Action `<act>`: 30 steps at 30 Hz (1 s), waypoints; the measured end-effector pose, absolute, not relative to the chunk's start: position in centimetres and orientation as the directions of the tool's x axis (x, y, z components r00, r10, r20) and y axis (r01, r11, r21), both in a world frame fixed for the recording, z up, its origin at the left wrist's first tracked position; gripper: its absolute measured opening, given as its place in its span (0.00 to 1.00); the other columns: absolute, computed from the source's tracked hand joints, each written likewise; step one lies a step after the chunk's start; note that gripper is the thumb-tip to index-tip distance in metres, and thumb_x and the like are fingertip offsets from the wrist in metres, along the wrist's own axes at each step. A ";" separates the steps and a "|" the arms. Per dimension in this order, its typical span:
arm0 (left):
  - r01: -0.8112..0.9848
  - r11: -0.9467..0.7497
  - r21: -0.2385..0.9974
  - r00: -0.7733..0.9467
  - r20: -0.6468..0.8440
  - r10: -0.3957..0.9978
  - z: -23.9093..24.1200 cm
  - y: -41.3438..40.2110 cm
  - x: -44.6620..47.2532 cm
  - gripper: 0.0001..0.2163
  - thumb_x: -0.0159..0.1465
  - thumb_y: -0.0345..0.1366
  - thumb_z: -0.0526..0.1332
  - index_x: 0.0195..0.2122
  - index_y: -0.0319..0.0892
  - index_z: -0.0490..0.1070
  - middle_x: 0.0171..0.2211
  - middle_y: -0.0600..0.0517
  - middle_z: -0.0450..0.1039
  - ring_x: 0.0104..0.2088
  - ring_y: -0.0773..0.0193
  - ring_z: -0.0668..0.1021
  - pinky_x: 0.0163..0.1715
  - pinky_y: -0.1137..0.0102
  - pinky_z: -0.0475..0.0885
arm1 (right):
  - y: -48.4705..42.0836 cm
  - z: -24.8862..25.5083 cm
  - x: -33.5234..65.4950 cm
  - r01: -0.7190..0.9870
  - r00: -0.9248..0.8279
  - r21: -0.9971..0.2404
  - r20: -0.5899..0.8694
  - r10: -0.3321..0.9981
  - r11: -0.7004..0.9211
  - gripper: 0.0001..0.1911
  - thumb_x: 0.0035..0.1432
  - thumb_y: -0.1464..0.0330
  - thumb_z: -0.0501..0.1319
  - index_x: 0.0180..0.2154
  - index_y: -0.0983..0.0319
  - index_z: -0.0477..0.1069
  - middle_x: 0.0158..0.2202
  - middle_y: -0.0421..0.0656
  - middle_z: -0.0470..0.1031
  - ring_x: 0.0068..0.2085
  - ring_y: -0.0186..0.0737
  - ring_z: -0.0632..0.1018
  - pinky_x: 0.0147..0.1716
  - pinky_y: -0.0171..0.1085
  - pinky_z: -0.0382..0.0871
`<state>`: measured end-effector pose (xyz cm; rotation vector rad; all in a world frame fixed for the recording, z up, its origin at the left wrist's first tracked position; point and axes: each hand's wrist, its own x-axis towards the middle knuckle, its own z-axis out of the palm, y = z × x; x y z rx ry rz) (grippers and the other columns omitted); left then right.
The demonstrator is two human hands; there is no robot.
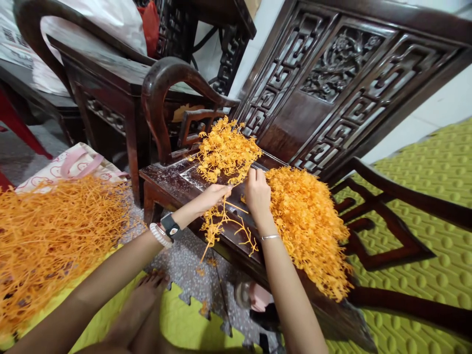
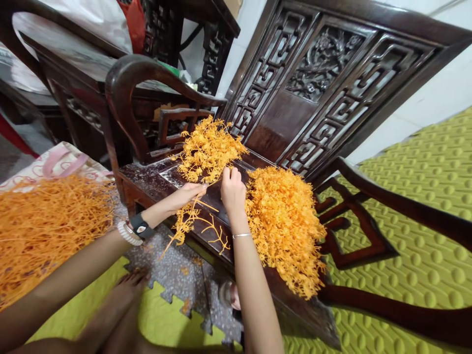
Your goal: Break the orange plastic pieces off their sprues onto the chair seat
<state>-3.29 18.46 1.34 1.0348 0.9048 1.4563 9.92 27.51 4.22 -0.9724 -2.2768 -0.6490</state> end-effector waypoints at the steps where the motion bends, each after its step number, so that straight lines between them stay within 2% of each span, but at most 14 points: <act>1: -0.341 -0.124 0.932 -0.044 0.116 0.992 1.3 18.4 -3.3 0.21 0.56 0.48 0.62 0.16 0.41 0.57 0.13 0.61 0.50 0.14 0.76 0.53 0.17 0.74 0.44 | 27.6 4.2 10.1 0.740 -0.582 0.193 0.664 0.469 0.645 0.12 0.61 0.76 0.47 0.40 0.65 0.67 0.36 0.52 0.69 0.37 0.45 0.71 0.23 0.36 0.60; 3: -0.370 -0.114 0.922 -0.059 0.099 0.993 1.3 18.4 -3.4 0.20 0.56 0.46 0.62 0.16 0.40 0.58 0.13 0.61 0.50 0.14 0.76 0.53 0.17 0.75 0.44 | 27.6 4.2 10.5 0.674 -0.601 0.131 0.669 0.437 0.727 0.11 0.61 0.75 0.47 0.41 0.65 0.66 0.35 0.51 0.70 0.37 0.44 0.72 0.28 0.37 0.64; 6: -0.431 -0.114 0.895 -0.110 0.074 0.991 1.4 18.4 -3.7 0.18 0.56 0.45 0.64 0.18 0.40 0.60 0.13 0.61 0.52 0.14 0.77 0.55 0.16 0.77 0.45 | 27.1 4.1 10.6 0.534 -0.568 -0.079 0.704 0.427 0.842 0.10 0.63 0.73 0.47 0.43 0.65 0.64 0.36 0.49 0.72 0.37 0.42 0.74 0.35 0.38 0.68; 8: -0.479 -0.133 0.868 -0.161 0.062 0.985 1.3 18.4 -3.9 0.18 0.56 0.45 0.64 0.19 0.40 0.60 0.14 0.61 0.51 0.14 0.77 0.55 0.16 0.77 0.46 | 26.7 4.0 10.4 0.411 -0.618 -0.178 0.667 0.416 0.894 0.10 0.64 0.70 0.49 0.45 0.64 0.63 0.39 0.50 0.71 0.39 0.43 0.74 0.39 0.40 0.68; 12: -0.557 -0.172 0.812 -0.255 0.029 0.967 1.1 18.7 -4.2 0.18 0.57 0.45 0.63 0.21 0.41 0.58 0.14 0.63 0.50 0.13 0.78 0.54 0.15 0.77 0.48 | 26.0 3.8 10.1 0.260 -0.773 -0.241 0.528 0.351 0.935 0.11 0.64 0.67 0.51 0.45 0.65 0.64 0.39 0.50 0.68 0.39 0.44 0.72 0.40 0.41 0.68; 17: -0.613 -0.186 0.768 -0.265 0.022 0.964 1.1 18.7 -4.3 0.19 0.58 0.44 0.63 0.20 0.42 0.54 0.13 0.63 0.47 0.12 0.78 0.52 0.15 0.76 0.47 | 26.1 4.1 10.2 0.306 -0.764 -0.265 0.505 0.402 0.915 0.11 0.62 0.70 0.52 0.44 0.63 0.69 0.35 0.47 0.68 0.34 0.41 0.71 0.35 0.39 0.68; 23: -0.629 -0.194 0.753 -0.234 0.055 0.971 1.7 17.8 -4.3 0.18 0.55 0.42 0.66 0.22 0.41 0.56 0.15 0.62 0.49 0.13 0.79 0.52 0.16 0.77 0.45 | 26.5 4.5 10.8 0.374 -0.699 -0.317 0.521 0.489 0.872 0.07 0.58 0.69 0.58 0.31 0.63 0.75 0.29 0.45 0.74 0.30 0.39 0.74 0.31 0.36 0.67; 30: -0.529 -0.172 0.831 -0.172 0.094 0.981 1.5 18.0 -4.3 0.20 0.53 0.44 0.65 0.17 0.40 0.56 0.14 0.62 0.50 0.13 0.79 0.53 0.15 0.77 0.46 | 27.2 4.6 11.3 0.437 -0.517 -0.432 0.598 0.613 0.789 0.12 0.57 0.65 0.57 0.34 0.63 0.77 0.34 0.47 0.80 0.27 0.39 0.77 0.26 0.35 0.67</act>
